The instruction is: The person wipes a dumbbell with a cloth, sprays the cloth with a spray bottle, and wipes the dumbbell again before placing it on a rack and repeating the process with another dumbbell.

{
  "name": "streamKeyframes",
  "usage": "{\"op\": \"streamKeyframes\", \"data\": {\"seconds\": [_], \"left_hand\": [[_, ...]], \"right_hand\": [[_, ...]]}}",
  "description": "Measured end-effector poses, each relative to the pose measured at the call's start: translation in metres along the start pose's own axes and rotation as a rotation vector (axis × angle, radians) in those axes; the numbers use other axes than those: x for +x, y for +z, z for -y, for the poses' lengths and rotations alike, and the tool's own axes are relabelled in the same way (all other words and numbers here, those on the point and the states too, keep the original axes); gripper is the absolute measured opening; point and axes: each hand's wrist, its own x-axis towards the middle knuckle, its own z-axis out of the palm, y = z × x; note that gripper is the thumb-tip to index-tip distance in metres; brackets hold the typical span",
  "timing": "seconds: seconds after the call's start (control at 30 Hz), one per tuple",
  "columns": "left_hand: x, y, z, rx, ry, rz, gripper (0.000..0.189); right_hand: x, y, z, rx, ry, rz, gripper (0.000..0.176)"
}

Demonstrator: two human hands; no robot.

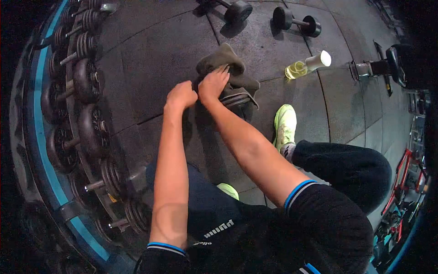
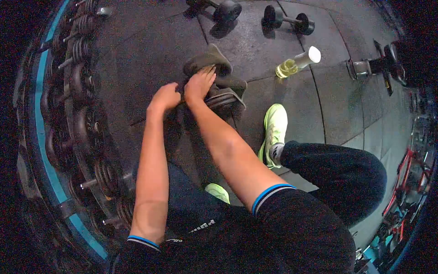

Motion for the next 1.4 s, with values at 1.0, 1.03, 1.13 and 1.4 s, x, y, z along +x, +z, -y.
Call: {"op": "streamKeyframes", "data": {"seconds": [1.0,1.03,1.13,1.4], "left_hand": [[0.001,-0.009,0.012,-0.304,0.211,-0.205,0.041],[0.000,-0.009,0.011,-0.307,0.203,-0.224,0.041],[-0.004,-0.017,0.006,-0.296,0.181,-0.214,0.039],[-0.016,-0.034,0.007,-0.310,0.192,-0.347,0.036]], "right_hand": [[0.060,0.046,-0.052,0.987,0.217,0.969,0.041],[0.066,0.046,-0.033,0.370,-0.023,0.702,0.040],[0.022,0.001,-0.007,0.311,0.189,0.467,0.042],[-0.005,0.024,0.014,0.395,0.169,0.394,0.042]]}}
